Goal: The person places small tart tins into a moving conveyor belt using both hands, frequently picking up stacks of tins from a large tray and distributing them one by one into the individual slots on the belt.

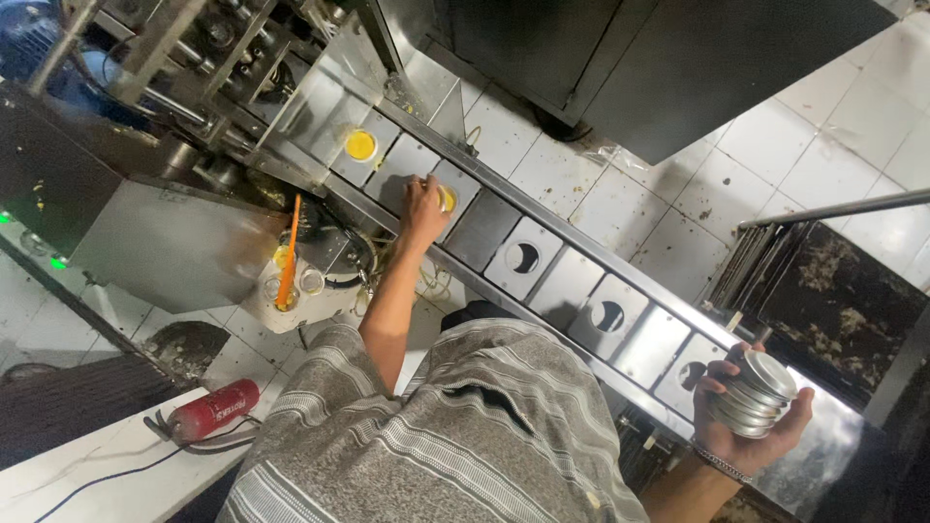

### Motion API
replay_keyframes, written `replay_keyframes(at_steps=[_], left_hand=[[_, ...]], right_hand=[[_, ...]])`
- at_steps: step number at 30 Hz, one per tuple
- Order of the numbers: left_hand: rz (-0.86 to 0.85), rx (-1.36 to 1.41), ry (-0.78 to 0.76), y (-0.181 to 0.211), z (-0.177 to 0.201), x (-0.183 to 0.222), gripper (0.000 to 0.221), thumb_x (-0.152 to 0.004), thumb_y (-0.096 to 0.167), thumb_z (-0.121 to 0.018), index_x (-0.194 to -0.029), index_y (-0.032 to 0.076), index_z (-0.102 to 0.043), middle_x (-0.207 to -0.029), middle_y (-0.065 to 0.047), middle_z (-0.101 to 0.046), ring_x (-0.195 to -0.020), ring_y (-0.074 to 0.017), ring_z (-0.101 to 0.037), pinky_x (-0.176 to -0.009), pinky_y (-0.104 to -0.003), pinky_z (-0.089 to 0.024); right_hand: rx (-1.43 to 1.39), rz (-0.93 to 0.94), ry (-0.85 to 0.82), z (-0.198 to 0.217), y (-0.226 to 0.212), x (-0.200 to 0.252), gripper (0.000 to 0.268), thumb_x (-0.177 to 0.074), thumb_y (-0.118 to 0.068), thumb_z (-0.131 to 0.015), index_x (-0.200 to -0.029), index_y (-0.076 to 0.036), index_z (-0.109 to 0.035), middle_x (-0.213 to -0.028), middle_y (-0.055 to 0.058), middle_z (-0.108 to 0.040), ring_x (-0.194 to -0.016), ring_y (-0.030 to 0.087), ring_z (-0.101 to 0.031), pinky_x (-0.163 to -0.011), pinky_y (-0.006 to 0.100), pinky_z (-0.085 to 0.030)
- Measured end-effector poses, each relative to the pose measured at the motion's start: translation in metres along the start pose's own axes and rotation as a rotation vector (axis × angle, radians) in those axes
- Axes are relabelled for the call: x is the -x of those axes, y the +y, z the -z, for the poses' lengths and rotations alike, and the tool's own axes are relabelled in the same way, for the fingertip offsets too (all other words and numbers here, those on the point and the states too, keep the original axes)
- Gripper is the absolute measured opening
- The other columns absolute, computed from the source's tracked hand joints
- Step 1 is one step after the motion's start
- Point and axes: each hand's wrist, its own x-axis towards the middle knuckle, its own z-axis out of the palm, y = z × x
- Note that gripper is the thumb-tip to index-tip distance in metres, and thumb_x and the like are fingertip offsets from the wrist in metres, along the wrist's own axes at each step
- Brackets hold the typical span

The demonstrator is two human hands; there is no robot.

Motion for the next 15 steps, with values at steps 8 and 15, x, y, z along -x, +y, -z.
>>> replay_keyframes(at_steps=[8,15], left_hand=[[0.308,0.336,0.08,-0.011,0.017,0.003,0.074,-0.073,0.019,-0.092,-0.131,0.002,-0.048,-0.132,-0.029,-0.047,-0.125,-0.0467,-0.045,-0.105,-0.052,-0.039],[0.077,0.551,-0.147,0.055,-0.012,0.022,0.087,-0.073,0.02,-0.093,-0.142,0.009,-0.04,-0.137,-0.021,-0.049,-0.103,-0.031,-0.064,-0.072,-0.041,-0.065]], right_hand=[[0.039,0.06,0.046,0.066,-0.032,-0.007,0.054,-0.089,-0.033,-0.077,-0.127,0.001,-0.06,-0.118,0.017,-0.063,-0.091,0.024,-0.061,-0.069,0.031,-0.053],[0.049,0.103,0.1,0.064,-0.025,-0.013,0.058,-0.087,-0.035,-0.077,-0.127,0.004,-0.061,-0.115,0.021,-0.066,-0.087,0.027,-0.064,-0.063,0.032,-0.054]])
